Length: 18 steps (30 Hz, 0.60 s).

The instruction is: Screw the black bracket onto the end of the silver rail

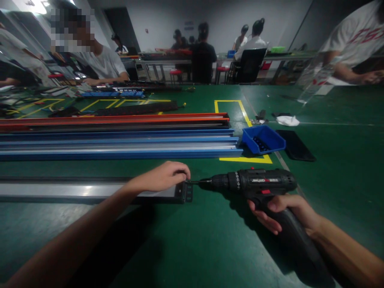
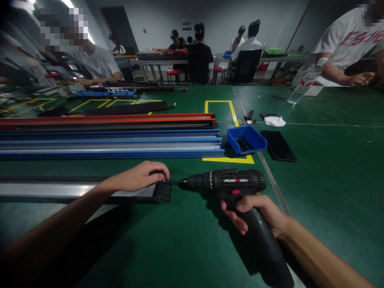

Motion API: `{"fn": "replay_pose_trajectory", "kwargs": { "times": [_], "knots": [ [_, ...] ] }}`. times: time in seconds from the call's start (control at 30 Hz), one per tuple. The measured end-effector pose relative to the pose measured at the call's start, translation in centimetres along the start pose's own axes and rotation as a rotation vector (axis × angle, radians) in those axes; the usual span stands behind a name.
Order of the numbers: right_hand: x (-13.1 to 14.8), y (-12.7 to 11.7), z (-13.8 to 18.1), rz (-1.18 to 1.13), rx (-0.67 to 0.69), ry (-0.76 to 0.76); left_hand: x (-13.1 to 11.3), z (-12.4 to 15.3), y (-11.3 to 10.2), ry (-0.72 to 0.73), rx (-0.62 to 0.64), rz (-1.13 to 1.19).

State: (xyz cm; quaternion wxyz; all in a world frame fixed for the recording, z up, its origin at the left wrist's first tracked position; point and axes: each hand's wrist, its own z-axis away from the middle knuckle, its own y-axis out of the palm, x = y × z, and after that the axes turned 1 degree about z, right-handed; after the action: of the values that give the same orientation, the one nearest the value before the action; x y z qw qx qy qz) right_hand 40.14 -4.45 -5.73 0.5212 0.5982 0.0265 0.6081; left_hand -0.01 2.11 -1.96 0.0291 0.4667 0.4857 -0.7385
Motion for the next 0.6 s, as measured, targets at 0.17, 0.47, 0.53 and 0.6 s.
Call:
{"fn": "replay_pose_trajectory", "kwargs": {
  "times": [0.17,0.47,0.53,0.6],
  "knots": [
    [0.17,0.27,-0.09,-0.012,-0.017,0.019,-0.08,-0.1,0.01,0.01,0.008,-0.021],
    [0.4,0.71,-0.38,-0.008,-0.004,0.036,0.28,-0.2,0.1,0.015,0.011,-0.044],
    [0.42,0.63,-0.45,-0.019,0.012,0.038,0.29,-0.24,0.13,0.038,0.005,-0.053],
    [0.49,0.55,-0.5,-0.034,0.023,0.044,0.35,-0.27,0.18,0.052,0.006,-0.052]
  ]
}}
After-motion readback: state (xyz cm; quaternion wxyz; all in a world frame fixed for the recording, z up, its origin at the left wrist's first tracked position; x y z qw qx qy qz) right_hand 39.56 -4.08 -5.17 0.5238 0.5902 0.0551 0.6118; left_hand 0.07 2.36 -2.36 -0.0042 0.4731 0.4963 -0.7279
